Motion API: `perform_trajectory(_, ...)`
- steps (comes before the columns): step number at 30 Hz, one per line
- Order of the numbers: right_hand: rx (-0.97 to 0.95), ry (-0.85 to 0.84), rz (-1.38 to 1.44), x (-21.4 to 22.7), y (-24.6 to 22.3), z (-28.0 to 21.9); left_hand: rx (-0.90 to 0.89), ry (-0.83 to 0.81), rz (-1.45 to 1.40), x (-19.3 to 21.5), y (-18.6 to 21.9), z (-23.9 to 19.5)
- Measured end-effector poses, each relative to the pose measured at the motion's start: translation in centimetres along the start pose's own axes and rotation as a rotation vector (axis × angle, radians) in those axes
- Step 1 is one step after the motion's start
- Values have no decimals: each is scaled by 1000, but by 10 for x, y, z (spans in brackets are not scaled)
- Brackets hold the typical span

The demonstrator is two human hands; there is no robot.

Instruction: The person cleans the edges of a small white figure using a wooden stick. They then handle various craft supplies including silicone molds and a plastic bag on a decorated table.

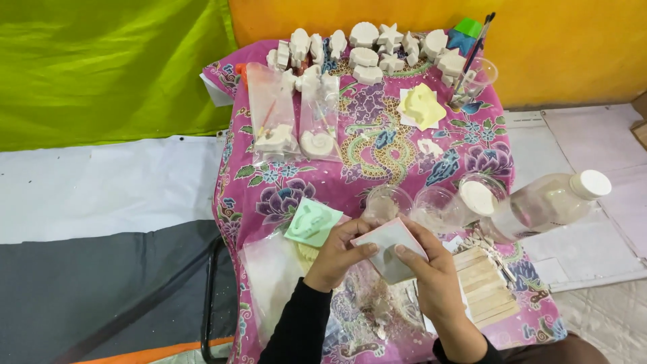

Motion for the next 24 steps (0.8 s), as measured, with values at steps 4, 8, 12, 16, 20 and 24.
perform_trajectory(4,47,12,19,4,6,8,16,-41,-123,6,-8,-1)
perform_trajectory(8,71,21,52,3,2,14,7,-54,-105,12,-9,-3)
perform_trajectory(12,49,27,116,0,-4,17,5,-56,-192,11,-9,-6)
perform_trajectory(16,116,-10,37,5,-2,23,14,-27,-245,14,-21,-4)
perform_trajectory(20,272,6,-344,9,-11,19,-5,-120,-354,6,-19,-3)
perform_trajectory(24,989,22,-785,12,-10,17,36,-2,-492,19,-42,-2)
Point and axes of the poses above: each hand's wrist, its own z-axis towards the middle knuckle, its own x-axis out of the back of the hand, y = z × x, the point moved 1 cm from there along z, towards the middle knuckle, and after that the axes turned 7 degrees about x, right-handed, at the moved point
